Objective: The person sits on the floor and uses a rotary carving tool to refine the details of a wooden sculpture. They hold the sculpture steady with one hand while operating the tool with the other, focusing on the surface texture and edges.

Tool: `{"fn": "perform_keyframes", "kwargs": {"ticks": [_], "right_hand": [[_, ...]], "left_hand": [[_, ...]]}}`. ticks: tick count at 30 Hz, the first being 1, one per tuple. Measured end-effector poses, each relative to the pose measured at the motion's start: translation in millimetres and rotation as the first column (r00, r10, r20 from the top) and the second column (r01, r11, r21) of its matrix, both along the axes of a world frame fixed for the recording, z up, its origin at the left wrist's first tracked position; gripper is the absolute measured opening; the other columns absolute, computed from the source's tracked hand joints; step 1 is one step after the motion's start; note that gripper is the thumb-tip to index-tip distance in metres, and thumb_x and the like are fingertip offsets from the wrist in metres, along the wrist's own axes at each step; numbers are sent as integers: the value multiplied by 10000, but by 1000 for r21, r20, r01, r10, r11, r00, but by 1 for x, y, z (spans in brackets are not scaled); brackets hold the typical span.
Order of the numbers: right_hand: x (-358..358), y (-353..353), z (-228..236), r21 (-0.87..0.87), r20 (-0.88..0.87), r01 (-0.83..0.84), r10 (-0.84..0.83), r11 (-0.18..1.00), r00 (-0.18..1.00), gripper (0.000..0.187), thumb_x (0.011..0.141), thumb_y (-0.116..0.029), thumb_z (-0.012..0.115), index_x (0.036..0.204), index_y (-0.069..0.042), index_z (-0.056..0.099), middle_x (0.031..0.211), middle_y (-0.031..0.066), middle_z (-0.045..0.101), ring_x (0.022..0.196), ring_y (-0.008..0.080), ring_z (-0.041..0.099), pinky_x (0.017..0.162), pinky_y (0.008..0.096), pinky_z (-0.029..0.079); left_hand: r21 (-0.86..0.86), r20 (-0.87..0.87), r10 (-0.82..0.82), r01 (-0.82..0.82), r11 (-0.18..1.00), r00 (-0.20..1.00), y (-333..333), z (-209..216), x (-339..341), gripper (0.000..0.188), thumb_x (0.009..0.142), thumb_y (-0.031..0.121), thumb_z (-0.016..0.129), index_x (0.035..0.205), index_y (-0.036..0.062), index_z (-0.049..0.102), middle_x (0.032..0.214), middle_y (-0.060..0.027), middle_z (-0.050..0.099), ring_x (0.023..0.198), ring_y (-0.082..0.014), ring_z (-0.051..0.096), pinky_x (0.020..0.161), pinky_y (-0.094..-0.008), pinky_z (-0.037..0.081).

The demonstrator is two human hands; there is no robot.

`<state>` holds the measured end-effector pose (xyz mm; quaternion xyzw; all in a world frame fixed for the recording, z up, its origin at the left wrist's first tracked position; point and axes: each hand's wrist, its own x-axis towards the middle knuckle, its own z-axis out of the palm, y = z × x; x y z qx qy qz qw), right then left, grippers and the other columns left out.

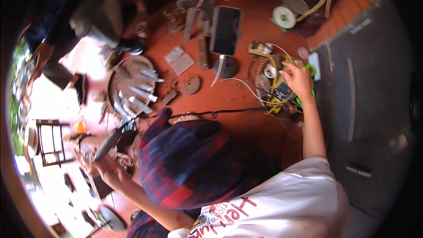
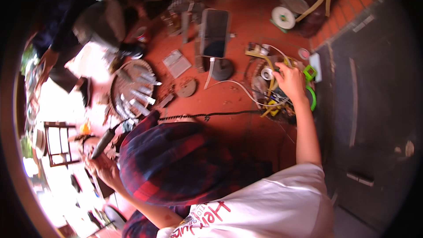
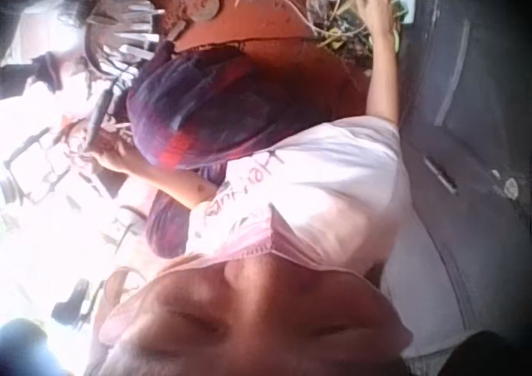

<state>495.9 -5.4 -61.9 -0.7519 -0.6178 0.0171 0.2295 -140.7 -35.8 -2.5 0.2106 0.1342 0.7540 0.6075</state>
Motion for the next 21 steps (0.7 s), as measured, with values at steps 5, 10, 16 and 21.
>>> {"fn": "perform_keyframes", "kwargs": {"ticks": [5,10,16,21], "right_hand": [[-160,35,65,97,-454,-693,652,714,608,206,851,-54,676,1049,-8,709,968,163,723,879,264,717,763,346,560],[-265,90,40,111,-401,-970,903,216,155,332,871,69,576,1186,-15,642,1138,174,682,991,304,694,843,339,548],[-368,131,98,195,-587,-981,800,-12,-126,759,800,14,725,1472,-12,372,1436,176,487,1209,197,565,955,329,510],[-425,136,161,195,-463,-950,831,-244,-308,1008,525,-398,890,1397,-76,502,1374,193,525,1167,259,588,990,364,480]], "left_hand": [[-211,-79,413,-420,883,907,11,-6,25,419,980,293,544,1254,-23,566,1270,-157,612,1208,-261,569,1090,-399,425],[-319,-32,417,-404,857,908,25,42,107,410,962,413,553,1150,51,595,1145,-78,667,1048,-200,640,912,-303,522],[-237,163,333,-290,927,929,11,60,120,456,949,389,588,1198,8,556,1214,-131,645,1142,-233,619,1008,-345,503],[-185,239,329,-290,939,914,27,48,114,420,978,393,558,1206,41,588,1181,-87,646,1089,-175,618,958,-327,503]]}}
